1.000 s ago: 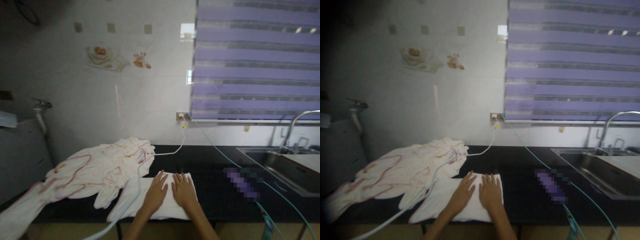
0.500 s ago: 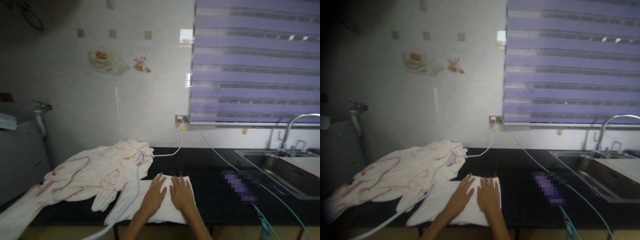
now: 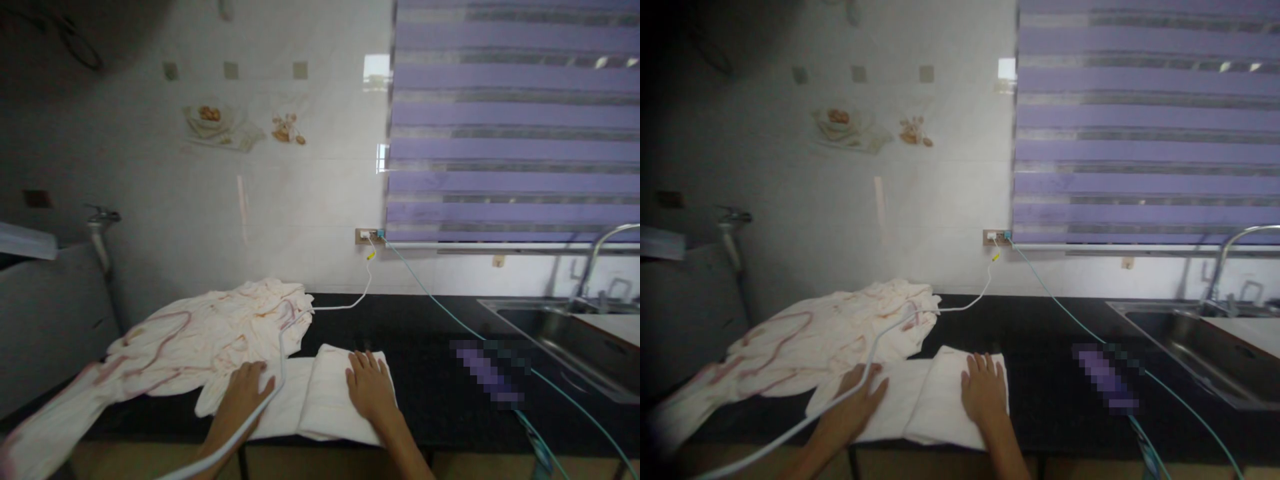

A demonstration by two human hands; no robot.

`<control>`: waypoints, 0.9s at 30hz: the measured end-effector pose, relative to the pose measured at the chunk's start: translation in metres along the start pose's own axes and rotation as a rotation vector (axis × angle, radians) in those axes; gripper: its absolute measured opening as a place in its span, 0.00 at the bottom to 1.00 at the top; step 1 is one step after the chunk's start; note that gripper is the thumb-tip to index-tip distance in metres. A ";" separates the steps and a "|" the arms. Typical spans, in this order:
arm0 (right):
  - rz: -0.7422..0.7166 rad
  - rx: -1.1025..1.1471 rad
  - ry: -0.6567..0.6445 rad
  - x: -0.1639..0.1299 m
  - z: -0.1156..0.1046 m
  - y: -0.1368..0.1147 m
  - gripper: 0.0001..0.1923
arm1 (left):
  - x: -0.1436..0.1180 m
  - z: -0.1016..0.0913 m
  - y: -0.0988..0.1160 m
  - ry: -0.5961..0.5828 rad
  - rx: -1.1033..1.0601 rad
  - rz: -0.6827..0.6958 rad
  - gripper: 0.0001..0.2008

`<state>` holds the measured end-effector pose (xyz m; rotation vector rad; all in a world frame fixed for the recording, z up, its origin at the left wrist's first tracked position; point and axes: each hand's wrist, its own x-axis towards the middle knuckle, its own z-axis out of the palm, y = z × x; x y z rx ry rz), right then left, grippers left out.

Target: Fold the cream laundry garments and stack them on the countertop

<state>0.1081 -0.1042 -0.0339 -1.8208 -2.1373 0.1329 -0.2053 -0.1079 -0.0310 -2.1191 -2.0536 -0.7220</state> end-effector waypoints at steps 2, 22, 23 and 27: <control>0.002 0.003 -0.001 -0.001 -0.001 0.000 0.30 | 0.003 -0.021 -0.018 -0.081 -0.044 -0.184 0.27; 0.009 -0.012 0.017 0.002 0.005 0.002 0.29 | 0.010 -0.038 0.028 -0.446 -1.033 -0.301 0.25; 0.008 -0.011 0.022 0.002 0.005 0.003 0.29 | 0.008 -0.044 0.033 -0.468 -1.133 -0.314 0.24; -0.006 -0.004 0.043 0.000 0.005 0.002 0.29 | 0.008 -0.056 0.051 -0.489 -1.352 -0.305 0.23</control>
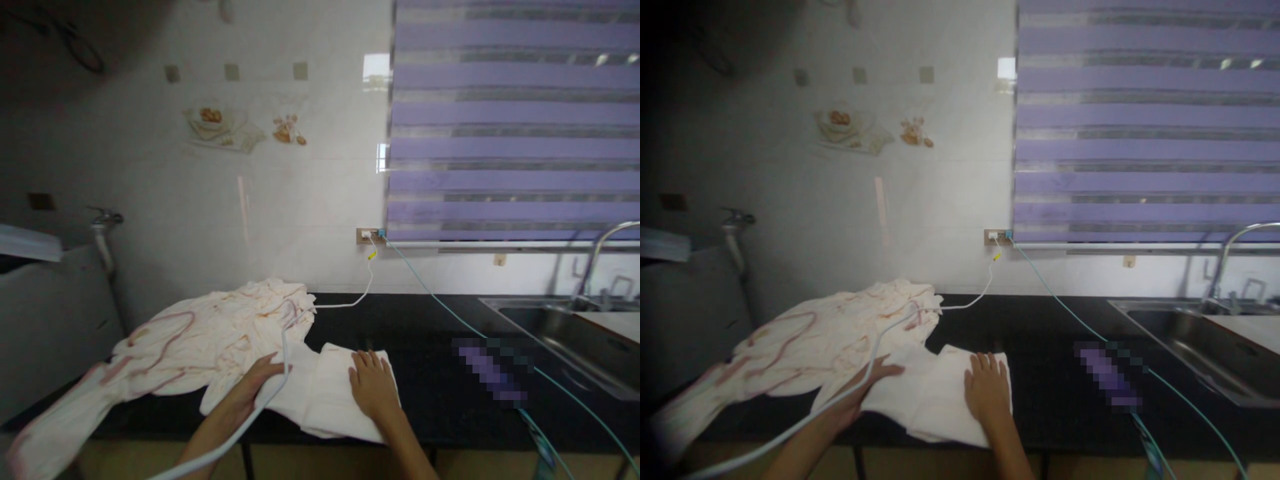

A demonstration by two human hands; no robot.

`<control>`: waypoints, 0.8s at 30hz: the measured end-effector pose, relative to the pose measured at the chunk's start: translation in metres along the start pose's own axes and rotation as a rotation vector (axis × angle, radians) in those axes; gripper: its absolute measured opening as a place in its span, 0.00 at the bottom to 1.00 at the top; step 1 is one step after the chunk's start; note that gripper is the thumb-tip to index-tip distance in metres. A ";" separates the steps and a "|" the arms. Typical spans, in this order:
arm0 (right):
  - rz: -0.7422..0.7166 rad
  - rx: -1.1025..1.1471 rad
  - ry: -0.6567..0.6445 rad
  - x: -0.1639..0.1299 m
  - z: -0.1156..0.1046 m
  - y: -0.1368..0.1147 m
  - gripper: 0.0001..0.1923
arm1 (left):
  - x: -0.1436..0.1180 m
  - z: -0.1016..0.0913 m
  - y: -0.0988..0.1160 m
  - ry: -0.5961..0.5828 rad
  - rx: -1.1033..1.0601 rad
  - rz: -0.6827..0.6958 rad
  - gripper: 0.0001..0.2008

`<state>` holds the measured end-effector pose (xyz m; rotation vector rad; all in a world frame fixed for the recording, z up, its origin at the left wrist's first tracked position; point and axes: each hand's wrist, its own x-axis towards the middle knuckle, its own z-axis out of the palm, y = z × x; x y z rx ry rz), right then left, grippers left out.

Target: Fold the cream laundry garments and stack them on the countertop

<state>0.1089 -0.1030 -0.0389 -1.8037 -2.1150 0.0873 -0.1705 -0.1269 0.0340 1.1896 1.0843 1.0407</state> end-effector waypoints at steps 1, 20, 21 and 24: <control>-0.001 0.001 -0.001 0.000 -0.001 0.000 0.29 | 0.001 0.004 0.002 -0.006 -0.011 0.012 0.23; -0.529 0.125 -0.208 -0.007 -0.030 -0.009 0.29 | 0.007 0.074 0.006 0.238 -0.014 0.131 0.23; -0.525 0.128 -0.210 -0.006 -0.028 -0.008 0.29 | 0.010 0.079 0.003 0.207 -0.008 0.165 0.22; -0.514 0.157 -0.181 -0.003 -0.019 -0.007 0.29 | 0.019 0.094 -0.013 0.159 0.096 0.259 0.17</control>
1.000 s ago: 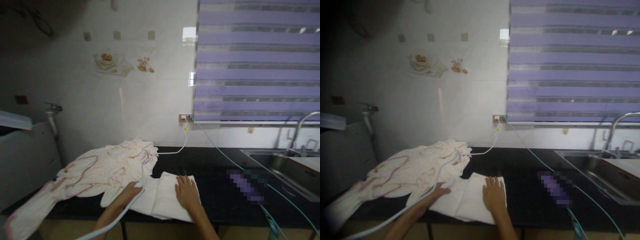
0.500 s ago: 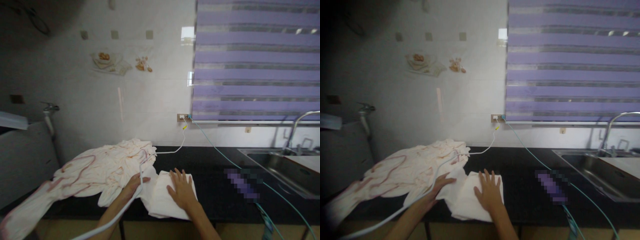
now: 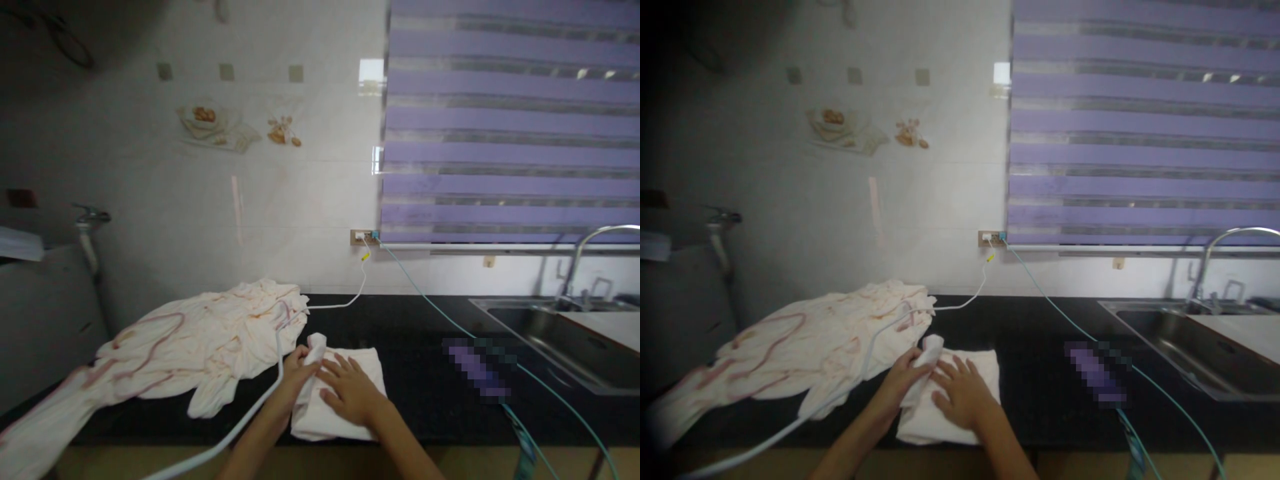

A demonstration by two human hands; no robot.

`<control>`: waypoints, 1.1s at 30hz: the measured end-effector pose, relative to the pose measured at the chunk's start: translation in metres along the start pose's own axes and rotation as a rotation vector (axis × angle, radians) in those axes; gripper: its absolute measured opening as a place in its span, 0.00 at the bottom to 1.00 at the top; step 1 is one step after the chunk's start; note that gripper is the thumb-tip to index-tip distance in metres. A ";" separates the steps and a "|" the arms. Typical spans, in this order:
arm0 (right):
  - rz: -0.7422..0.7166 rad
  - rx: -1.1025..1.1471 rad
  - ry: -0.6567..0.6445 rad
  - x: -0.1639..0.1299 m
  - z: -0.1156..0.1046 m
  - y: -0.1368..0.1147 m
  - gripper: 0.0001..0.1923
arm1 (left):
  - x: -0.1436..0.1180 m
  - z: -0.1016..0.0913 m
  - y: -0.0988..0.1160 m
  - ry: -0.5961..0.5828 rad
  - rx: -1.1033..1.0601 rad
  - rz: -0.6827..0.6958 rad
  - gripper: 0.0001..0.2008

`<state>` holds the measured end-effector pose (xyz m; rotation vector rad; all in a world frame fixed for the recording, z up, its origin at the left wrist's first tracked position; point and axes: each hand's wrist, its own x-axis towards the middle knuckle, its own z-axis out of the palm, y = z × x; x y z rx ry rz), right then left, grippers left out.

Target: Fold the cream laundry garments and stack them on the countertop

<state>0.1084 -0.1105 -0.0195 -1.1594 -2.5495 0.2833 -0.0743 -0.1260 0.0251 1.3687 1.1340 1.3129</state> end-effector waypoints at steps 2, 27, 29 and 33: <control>-0.002 0.026 0.052 0.002 0.006 0.003 0.27 | -0.001 0.011 -0.009 -0.076 0.122 0.047 0.13; 0.140 0.104 0.323 -0.004 0.013 0.024 0.25 | -0.068 0.067 -0.068 -0.244 1.370 0.382 0.37; 0.161 0.044 0.360 -0.005 0.015 0.025 0.27 | -0.071 0.072 -0.090 -0.227 1.376 0.436 0.44; 0.266 -0.079 0.541 -0.005 0.017 0.027 0.23 | -0.075 0.081 -0.122 -0.210 1.425 0.526 0.44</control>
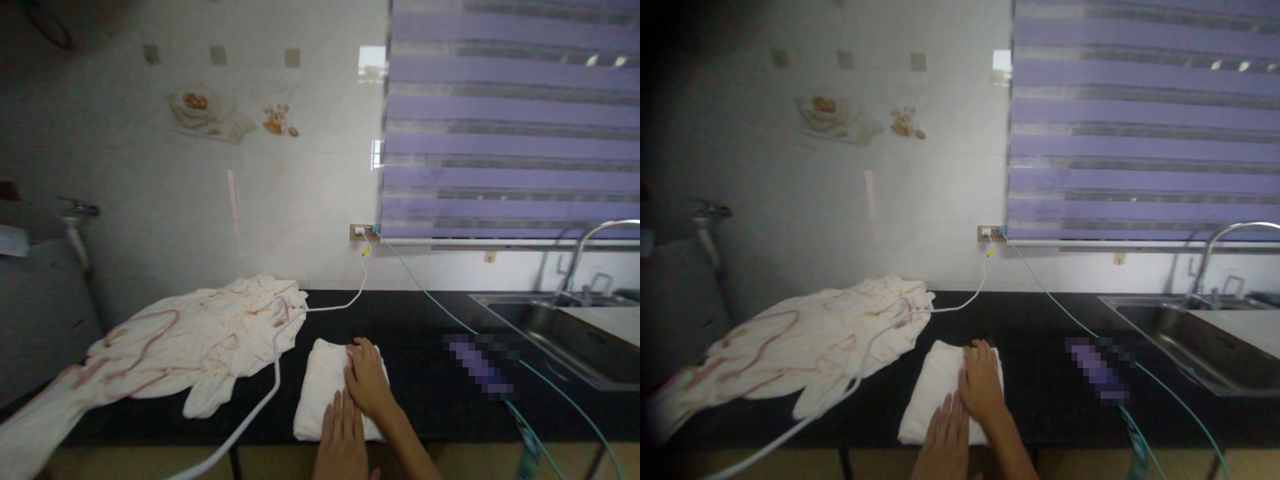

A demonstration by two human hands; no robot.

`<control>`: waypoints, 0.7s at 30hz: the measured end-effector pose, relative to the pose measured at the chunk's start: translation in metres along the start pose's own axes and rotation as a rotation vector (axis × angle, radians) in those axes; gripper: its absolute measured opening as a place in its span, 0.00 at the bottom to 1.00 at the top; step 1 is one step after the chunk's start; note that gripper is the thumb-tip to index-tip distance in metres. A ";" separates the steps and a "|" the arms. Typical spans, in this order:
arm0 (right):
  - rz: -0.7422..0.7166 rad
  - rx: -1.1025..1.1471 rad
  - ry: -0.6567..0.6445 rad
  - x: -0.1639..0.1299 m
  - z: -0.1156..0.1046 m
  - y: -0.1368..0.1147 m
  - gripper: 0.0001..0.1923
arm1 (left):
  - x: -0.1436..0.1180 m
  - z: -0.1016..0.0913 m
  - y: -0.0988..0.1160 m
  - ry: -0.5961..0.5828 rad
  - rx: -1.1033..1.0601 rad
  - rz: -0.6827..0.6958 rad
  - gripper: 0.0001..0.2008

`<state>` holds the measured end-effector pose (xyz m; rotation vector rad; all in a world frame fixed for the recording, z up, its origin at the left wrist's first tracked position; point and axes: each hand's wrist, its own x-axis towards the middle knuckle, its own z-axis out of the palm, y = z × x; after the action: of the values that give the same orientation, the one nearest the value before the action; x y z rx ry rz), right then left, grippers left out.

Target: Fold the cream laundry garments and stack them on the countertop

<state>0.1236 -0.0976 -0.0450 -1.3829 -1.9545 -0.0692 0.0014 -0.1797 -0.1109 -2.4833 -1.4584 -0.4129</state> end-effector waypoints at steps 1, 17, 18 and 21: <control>0.031 -0.019 0.031 0.000 0.000 0.000 0.21 | -0.001 0.005 0.002 0.004 0.015 0.010 0.41; 0.146 0.214 -0.040 0.001 -0.006 0.008 0.12 | -0.006 0.024 0.015 0.253 0.169 0.179 0.23; 0.142 0.216 -0.046 0.002 -0.006 0.008 0.12 | -0.005 0.020 0.017 0.193 0.125 0.182 0.24; 0.134 0.216 -0.052 0.002 -0.006 0.009 0.13 | -0.009 0.000 0.022 0.049 -0.027 0.158 0.26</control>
<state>0.1341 -0.0946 -0.0426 -1.3787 -1.8452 0.2368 0.0161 -0.1975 -0.1157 -2.5676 -1.2351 -0.4627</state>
